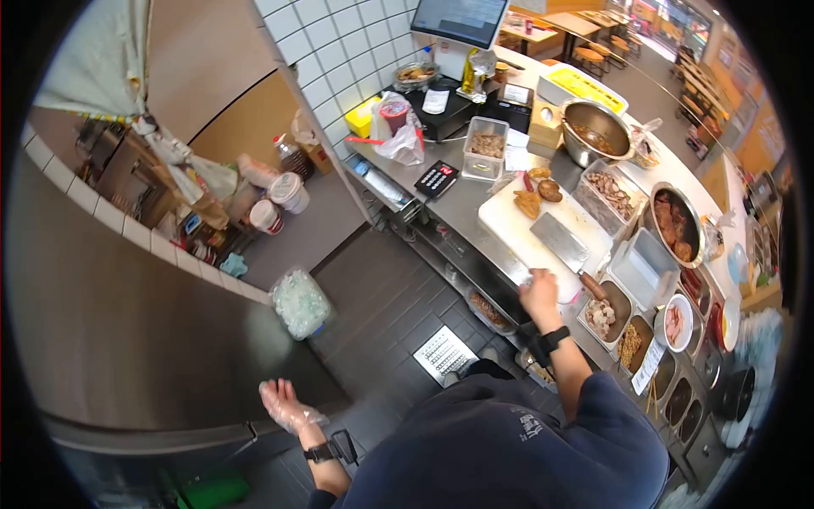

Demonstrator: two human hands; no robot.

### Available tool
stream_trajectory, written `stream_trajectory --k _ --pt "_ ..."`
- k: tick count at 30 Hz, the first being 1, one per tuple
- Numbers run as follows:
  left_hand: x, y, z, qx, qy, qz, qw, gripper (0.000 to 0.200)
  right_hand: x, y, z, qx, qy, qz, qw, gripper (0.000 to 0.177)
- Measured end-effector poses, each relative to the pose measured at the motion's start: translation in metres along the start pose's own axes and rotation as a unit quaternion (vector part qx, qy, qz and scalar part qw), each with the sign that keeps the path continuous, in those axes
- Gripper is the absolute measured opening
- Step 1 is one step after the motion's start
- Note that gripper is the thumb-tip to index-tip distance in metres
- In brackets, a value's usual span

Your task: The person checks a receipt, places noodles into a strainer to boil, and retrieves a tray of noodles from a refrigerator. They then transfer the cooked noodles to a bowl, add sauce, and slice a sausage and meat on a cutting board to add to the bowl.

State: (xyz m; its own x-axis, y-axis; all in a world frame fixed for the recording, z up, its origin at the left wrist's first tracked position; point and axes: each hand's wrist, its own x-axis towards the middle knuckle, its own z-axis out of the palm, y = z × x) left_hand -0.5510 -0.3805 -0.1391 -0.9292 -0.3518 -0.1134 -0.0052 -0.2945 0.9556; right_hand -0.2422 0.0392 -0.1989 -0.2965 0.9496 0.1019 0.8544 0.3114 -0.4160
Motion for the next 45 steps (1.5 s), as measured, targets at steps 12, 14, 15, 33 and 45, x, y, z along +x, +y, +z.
stream_trajectory --k 12,14,15,33,45 --pt "0.028 -0.041 0.11 0.014 -0.026 -0.011 0.999 0.062 0.216 -0.082 0.053 0.412 0.16 0.021 0.897 0.027" --pt "0.055 -0.057 0.131 0.028 -0.027 0.0 0.999 0.066 0.289 -0.069 0.066 0.507 0.233 0.083 0.826 0.022" --pt "0.068 -0.064 0.143 0.028 -0.039 0.005 0.999 0.066 0.322 -0.059 0.068 0.517 0.218 0.148 0.814 0.022" --pt "0.108 -0.096 0.392 0.16 -0.23 -0.082 0.956 0.067 0.559 -0.028 0.058 0.474 0.278 0.13 0.826 0.037" --pt "0.025 -0.165 0.448 0.181 -0.471 -0.132 0.854 0.068 0.052 0.002 -0.122 0.802 -0.029 0.143 0.579 0.038"
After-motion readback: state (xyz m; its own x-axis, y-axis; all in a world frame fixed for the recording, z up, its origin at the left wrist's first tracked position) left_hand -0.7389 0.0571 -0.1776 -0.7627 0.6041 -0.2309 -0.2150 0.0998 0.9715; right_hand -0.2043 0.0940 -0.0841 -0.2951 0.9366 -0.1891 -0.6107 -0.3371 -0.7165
